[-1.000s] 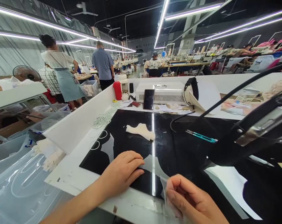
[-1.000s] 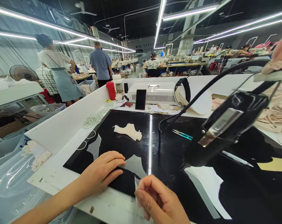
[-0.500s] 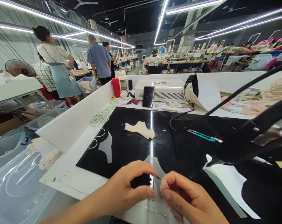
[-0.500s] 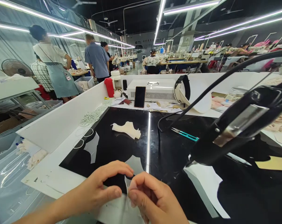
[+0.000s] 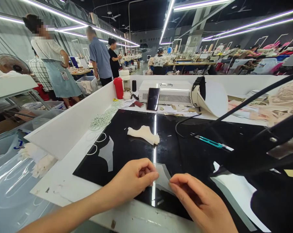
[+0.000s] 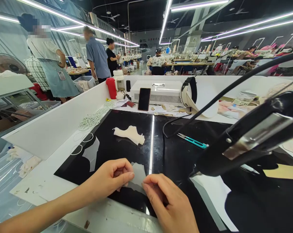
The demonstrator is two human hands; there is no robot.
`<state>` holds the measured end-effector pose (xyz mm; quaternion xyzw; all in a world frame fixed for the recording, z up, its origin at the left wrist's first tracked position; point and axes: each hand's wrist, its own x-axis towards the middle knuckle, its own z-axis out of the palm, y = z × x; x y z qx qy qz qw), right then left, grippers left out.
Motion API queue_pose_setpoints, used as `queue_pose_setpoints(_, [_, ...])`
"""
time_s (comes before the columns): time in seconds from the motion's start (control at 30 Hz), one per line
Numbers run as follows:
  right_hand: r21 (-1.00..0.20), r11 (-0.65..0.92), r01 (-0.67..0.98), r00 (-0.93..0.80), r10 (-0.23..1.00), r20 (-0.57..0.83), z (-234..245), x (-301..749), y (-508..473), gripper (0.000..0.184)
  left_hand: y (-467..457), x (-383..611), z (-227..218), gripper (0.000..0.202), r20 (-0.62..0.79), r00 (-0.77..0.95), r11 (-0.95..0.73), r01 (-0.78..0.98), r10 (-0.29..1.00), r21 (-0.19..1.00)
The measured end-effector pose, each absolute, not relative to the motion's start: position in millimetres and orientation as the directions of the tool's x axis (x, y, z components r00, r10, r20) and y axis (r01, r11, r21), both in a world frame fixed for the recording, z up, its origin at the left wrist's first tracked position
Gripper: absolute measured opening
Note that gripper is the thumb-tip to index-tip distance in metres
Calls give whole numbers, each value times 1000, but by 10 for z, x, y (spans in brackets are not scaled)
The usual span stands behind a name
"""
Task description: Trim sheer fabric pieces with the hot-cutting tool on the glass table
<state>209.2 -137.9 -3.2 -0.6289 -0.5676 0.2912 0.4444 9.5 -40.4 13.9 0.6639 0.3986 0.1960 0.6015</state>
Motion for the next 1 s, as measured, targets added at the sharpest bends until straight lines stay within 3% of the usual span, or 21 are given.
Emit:
queue_pose_setpoints(0.27, [-636, 299, 711, 27, 893, 450, -244, 2138, -1319, 18, -306, 82, 202, 12, -131, 571, -180, 455, 811, 872])
queue_pose_setpoints(0.37, [-492, 367, 789, -86, 860, 503, -285, 2191, -1297, 19, -328, 79, 187, 6, -45, 595, -377, 565, 802, 734])
queue_pose_setpoints(0.53, [-305, 379, 874, -196, 848, 492, -310, 2239, -1296, 21, -349, 74, 81, 17, 107, 692, -639, 581, 714, 504])
queue_pose_setpoints(0.67, [-243, 395, 886, -253, 851, 460, -330, 2243, -1311, 20, -347, 73, 34, 16, 142, 723, -700, 570, 676, 431])
queue_pose_setpoints(1.0, [-208, 406, 890, -280, 846, 455, -344, 2246, -1329, 19, -363, 75, 27, 14, 137, 750, -728, 554, 647, 403])
